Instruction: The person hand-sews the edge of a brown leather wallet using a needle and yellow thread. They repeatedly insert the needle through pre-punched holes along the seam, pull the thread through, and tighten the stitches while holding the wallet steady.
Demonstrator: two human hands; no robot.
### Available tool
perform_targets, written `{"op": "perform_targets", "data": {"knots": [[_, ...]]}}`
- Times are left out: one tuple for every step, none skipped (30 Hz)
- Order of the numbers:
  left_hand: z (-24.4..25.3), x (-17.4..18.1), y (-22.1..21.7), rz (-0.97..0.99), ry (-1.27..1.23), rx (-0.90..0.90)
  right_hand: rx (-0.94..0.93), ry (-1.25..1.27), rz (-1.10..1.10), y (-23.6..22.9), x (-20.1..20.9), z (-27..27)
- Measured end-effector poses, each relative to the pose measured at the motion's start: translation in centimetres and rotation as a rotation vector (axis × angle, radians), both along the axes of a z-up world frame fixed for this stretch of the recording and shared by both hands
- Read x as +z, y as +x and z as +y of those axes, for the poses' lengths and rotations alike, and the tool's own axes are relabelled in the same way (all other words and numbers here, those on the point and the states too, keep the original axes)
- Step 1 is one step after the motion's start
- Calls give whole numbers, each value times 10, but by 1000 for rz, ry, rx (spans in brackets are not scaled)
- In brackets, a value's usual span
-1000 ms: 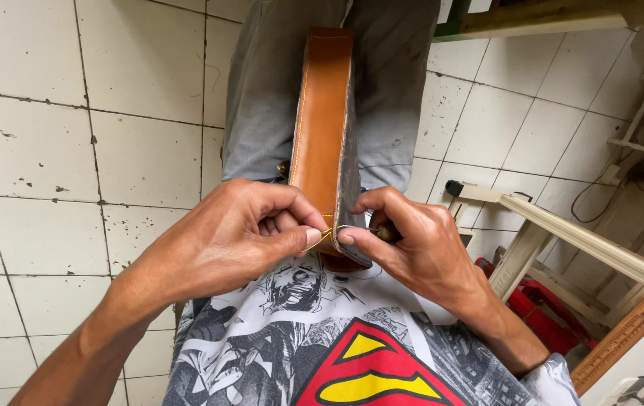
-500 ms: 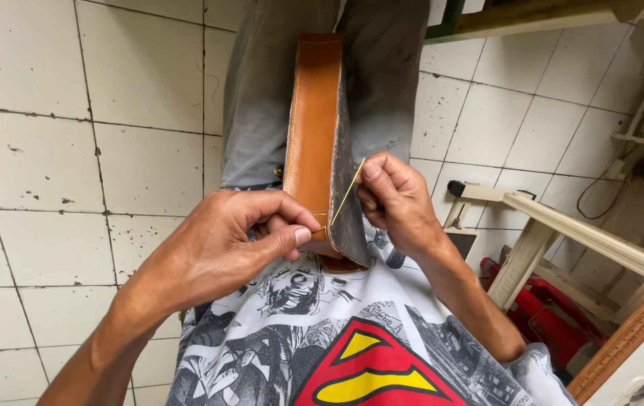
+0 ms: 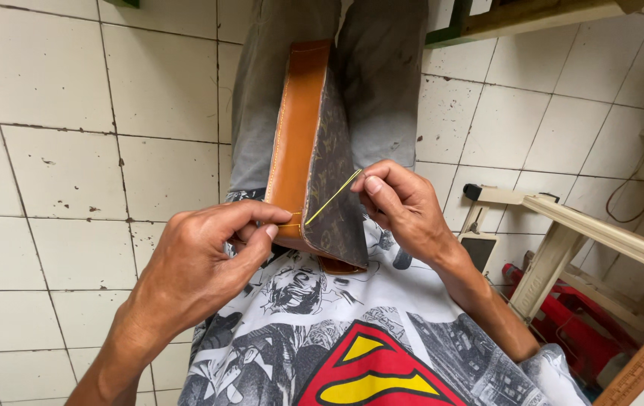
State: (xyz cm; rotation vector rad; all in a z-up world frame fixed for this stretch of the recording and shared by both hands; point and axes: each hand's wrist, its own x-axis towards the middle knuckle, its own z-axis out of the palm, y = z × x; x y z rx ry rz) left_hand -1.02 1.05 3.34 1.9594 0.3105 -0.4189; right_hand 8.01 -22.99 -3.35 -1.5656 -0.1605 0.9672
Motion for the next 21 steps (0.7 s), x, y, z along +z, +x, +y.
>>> {"op": "perform_targets", "data": {"knots": [[1, 0, -1, 0, 4, -5, -5, 4, 0, 0, 2, -1], [1, 0, -2, 6, 32, 16, 15, -15, -44, 0, 3, -1], [2, 1, -2, 12, 60, 36, 34, -34, -87, 0, 5, -2], [3, 1, -1, 12, 63, 29, 27, -31, -86, 1, 8, -1], [5, 2, -1, 21, 89, 35, 89, -65, -144, 2, 11, -1], [6, 3, -1, 29, 117, 42, 151, -98, -201, 3, 14, 0], [6, 2, -2, 30, 122, 36, 145, -94, -200, 3, 16, 1], [7, 2, -3, 22, 131, 48, 197, -93, -305, 3, 17, 3], [8, 2, -4, 13, 141, 60, 247, -92, -410, 4, 18, 5], [9, 1, -5, 15, 144, 57, 244, -89, -408, 4, 20, 7], [10, 0, -5, -20, 151, 56, 286, -52, -458, 5, 23, 9], [11, -1, -6, -54, 155, 57, 330, -16, -507, 6, 26, 12], [13, -1, -6, -52, 156, 55, 329, -16, -505, 6, 26, 12], [14, -1, -6, -24, 149, 70, 353, -23, -522, 7, 26, 13], [15, -1, -7, 5, 142, 84, 378, -31, -540, 8, 26, 13], [16, -2, -6, 5, 144, 91, 384, -28, -541, 9, 23, 9], [18, -3, -5, 8, 134, 99, 423, -94, -548, 10, 19, 6], [19, -3, -7, 15, 124, 109, 465, -160, -551, 10, 16, 2], [20, -4, -8, 19, 124, 120, 475, -156, -549, 9, 15, -1], [21, -5, -8, 35, 126, 130, 454, -242, -489, 9, 13, -4], [22, -6, -9, 52, 128, 141, 432, -329, -428, 10, 12, -7]]}}
